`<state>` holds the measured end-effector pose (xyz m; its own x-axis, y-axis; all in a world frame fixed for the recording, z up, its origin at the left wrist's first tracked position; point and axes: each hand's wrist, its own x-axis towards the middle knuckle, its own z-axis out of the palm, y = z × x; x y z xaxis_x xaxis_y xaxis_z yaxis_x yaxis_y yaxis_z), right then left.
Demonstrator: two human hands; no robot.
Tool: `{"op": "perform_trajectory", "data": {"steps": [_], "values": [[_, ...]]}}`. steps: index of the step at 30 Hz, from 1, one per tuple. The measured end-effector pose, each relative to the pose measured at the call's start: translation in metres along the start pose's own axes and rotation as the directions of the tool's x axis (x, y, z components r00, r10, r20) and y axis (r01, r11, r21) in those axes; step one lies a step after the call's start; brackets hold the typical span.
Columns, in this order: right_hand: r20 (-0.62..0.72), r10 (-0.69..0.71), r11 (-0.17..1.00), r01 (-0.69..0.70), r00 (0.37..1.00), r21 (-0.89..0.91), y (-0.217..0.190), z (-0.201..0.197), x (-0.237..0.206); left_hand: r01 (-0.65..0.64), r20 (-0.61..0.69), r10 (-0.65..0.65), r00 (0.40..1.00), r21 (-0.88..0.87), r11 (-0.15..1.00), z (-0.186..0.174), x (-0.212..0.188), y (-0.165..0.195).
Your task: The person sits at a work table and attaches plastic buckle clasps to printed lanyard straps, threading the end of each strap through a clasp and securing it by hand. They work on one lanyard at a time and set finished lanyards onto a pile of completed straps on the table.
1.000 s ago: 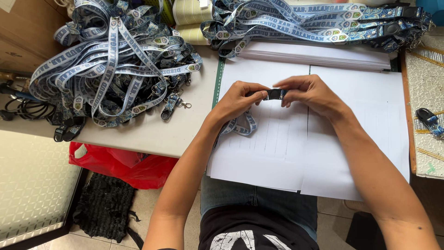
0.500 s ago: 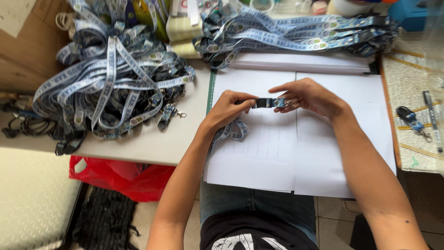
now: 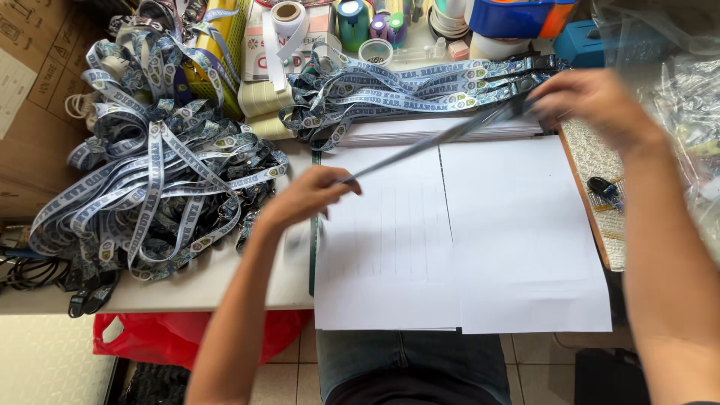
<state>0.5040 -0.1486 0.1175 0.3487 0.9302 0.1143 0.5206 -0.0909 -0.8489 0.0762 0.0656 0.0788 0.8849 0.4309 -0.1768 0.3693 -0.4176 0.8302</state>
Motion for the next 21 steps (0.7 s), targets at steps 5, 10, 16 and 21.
{"op": "perform_trajectory", "data": {"steps": [5, 10, 16, 21], "values": [[-0.356, 0.058, 0.990, -0.007, 0.933, 0.143, 0.048, -0.057, 0.020, 0.028, -0.104, -0.039, 0.994, -0.109, 0.994, -0.062, 0.009, -0.002], [-0.357, -0.049, 0.997, 0.065, 0.933, 0.032, 0.082, -0.047, 0.060, -0.006, -0.390, -0.106, 0.915, -0.276, 0.961, -0.108, 0.070, -0.004], [-0.420, -0.333, 0.866, 0.097, 0.844, -0.490, 0.104, -0.032, 0.083, 0.042, -0.810, 0.271, 0.520, 0.341, 0.939, -0.119, 0.108, -0.025], [-0.395, -0.408, 0.801, 0.116, 0.823, -0.588, 0.123, -0.030, 0.073, -0.078, -0.837, 0.342, 0.427, 0.343, 0.936, -0.103, 0.075, -0.051]]}}
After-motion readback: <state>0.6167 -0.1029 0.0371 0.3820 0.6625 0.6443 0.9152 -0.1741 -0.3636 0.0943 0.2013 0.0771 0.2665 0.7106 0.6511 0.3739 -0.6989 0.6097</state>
